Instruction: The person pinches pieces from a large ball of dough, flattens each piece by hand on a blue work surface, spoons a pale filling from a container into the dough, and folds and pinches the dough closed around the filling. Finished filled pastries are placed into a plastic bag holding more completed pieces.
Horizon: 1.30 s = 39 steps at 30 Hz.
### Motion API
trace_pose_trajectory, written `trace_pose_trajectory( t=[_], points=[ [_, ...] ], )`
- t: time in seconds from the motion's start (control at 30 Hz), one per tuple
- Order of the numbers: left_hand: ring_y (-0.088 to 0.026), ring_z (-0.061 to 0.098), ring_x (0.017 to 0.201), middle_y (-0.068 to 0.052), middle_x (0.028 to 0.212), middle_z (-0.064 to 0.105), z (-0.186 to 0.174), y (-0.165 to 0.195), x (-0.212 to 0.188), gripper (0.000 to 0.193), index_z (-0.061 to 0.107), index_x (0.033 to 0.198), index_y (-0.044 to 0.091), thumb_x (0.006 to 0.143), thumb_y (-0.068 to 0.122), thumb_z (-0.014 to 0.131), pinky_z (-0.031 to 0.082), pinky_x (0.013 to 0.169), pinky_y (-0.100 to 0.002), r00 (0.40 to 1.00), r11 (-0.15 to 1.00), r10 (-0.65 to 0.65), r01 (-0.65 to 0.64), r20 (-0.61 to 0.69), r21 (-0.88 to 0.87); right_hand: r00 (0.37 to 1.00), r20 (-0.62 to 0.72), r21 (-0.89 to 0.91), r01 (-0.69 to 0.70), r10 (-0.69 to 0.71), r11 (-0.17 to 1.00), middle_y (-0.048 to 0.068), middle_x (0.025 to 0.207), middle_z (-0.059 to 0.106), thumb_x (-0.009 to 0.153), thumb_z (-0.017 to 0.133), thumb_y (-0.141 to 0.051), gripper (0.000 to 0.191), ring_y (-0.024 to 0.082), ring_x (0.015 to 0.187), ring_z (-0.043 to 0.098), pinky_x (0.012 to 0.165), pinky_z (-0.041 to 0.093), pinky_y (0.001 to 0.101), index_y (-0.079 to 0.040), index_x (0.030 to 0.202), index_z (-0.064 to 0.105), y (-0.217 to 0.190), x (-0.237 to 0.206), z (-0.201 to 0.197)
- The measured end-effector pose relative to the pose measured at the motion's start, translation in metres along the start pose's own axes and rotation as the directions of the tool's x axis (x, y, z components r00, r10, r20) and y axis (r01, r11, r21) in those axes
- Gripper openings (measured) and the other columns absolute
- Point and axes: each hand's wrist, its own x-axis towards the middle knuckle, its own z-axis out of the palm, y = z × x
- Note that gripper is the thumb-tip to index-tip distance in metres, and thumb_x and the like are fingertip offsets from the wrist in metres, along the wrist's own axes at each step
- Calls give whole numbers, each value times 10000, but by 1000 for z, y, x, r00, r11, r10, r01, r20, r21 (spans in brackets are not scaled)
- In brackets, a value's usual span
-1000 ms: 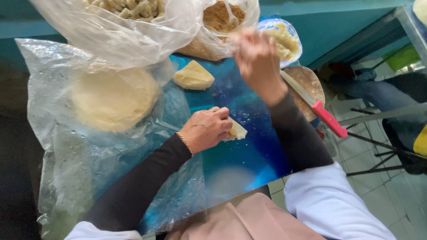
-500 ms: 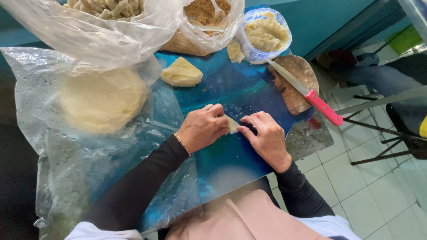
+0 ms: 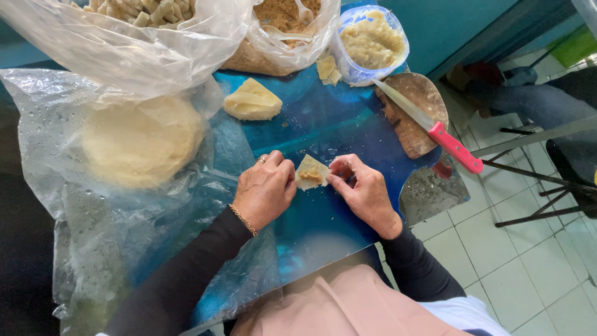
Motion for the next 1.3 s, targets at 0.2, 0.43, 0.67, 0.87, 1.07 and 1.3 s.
trace_pose_trajectory(
  t=[0.2, 0.43, 0.67, 0.87, 1.07, 1.3],
  points=[
    [-296, 672, 845, -70, 839, 672, -2, 4, 2, 146, 608, 900, 95, 856, 176, 721, 533, 691, -455, 1000, 989, -25, 27, 12, -148, 997, -44, 44, 69, -68, 997, 32, 897, 746, 906, 769, -104, 195, 120, 760, 733, 635, 564, 258, -78, 1070, 668, -5, -6, 2],
    [-289, 662, 898, -68, 920, 684, -4, 3, 2, 204, 592, 1033, 75, 876, 125, 713, 538, 749, -424, 989, 960, 141, -149, -49, -236, 928, -42, -230, 352, -371, 907, 25, 1011, 742, 874, 786, -97, 299, 209, 901, 713, 788, 538, 342, -68, 1151, 679, -10, -11, 1],
    [-312, 616, 927, -85, 950, 636, 3, -3, 2, 265, 598, 1077, 75, 836, 85, 708, 527, 822, -404, 943, 931, 334, -330, 1, -154, 851, 103, -381, 511, -514, 770, 28, 1072, 735, 840, 804, -211, 358, 227, 960, 657, 784, 491, 370, -89, 1165, 719, -1, -5, -3],
    [-298, 629, 918, -93, 932, 624, 13, -13, 3, 170, 629, 1028, 87, 870, 75, 690, 538, 781, -401, 906, 902, 423, -423, -15, -83, 776, 216, -324, 630, -593, 706, 41, 1039, 709, 847, 806, -226, 352, 243, 936, 644, 794, 512, 379, -99, 1169, 742, 4, 10, -10],
    [-309, 655, 880, -90, 880, 641, 25, -18, 9, 95, 608, 946, 68, 911, 99, 690, 526, 767, -418, 974, 932, 214, -227, -76, -282, 761, 221, -292, 648, -610, 703, 43, 1009, 695, 882, 784, -162, 194, 241, 931, 639, 804, 540, 372, -80, 1053, 740, 4, 18, -4],
    [-326, 656, 840, -119, 876, 630, 36, -12, 10, 62, 685, 904, 71, 862, 103, 717, 529, 733, -429, 987, 956, 70, -108, -147, -273, 841, 354, -75, 460, -408, 885, 72, 872, 639, 806, 803, -128, 93, 275, 857, 655, 712, 513, 364, -89, 836, 724, 13, 56, -5]
  ],
)
